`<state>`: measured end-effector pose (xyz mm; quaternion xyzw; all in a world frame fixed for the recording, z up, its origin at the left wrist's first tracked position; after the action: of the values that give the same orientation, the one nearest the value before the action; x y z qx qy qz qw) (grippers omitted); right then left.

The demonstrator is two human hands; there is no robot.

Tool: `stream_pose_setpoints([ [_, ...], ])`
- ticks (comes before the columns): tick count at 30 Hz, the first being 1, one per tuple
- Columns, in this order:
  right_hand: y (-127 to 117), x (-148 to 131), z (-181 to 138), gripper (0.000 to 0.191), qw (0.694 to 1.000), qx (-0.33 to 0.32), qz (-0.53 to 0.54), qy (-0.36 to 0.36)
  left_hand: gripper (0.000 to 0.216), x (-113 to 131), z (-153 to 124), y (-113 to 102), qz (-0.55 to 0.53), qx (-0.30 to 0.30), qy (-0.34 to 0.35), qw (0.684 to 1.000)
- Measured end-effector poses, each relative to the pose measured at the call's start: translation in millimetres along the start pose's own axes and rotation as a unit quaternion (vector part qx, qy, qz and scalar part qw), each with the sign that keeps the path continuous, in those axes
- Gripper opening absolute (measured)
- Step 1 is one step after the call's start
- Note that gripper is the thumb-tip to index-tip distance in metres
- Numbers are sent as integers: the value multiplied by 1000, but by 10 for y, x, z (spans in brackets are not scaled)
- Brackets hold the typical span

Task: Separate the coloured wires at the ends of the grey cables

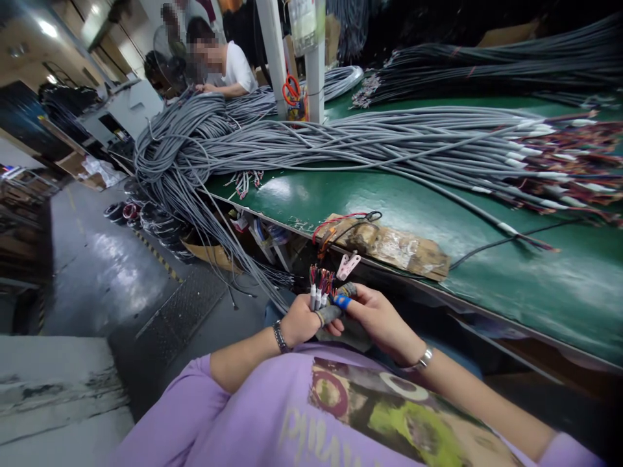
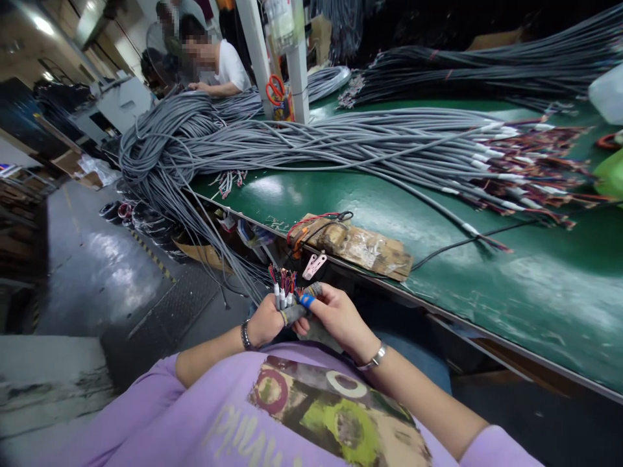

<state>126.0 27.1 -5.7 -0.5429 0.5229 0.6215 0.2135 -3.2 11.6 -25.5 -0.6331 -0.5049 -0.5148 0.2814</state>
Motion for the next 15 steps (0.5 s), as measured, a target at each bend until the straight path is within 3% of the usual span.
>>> stream_pose_setpoints([
  [5,-26,25,43,31,999,37,2,8,50,-13,14,-12,-71,77,40,994],
  [10,-154,128,50,30,996,81,-38,4,50,-13,25,-18,-115,124,34,985],
  [15,-62,39,54,31,999,12,-31,32,50,-11,16,-31,-106,123,23,987],
])
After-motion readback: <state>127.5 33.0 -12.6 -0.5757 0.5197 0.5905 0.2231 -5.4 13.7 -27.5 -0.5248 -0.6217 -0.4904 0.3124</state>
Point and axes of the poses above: each hand's wrist, its own z-axis towards the middle knuckle, its own y-axis out of the palm, x = y × z, the point moved 3 cm from there along z, towards the middle knuckle, and after that the axes turned 4 degrees about -x, right-handed, at the moved point
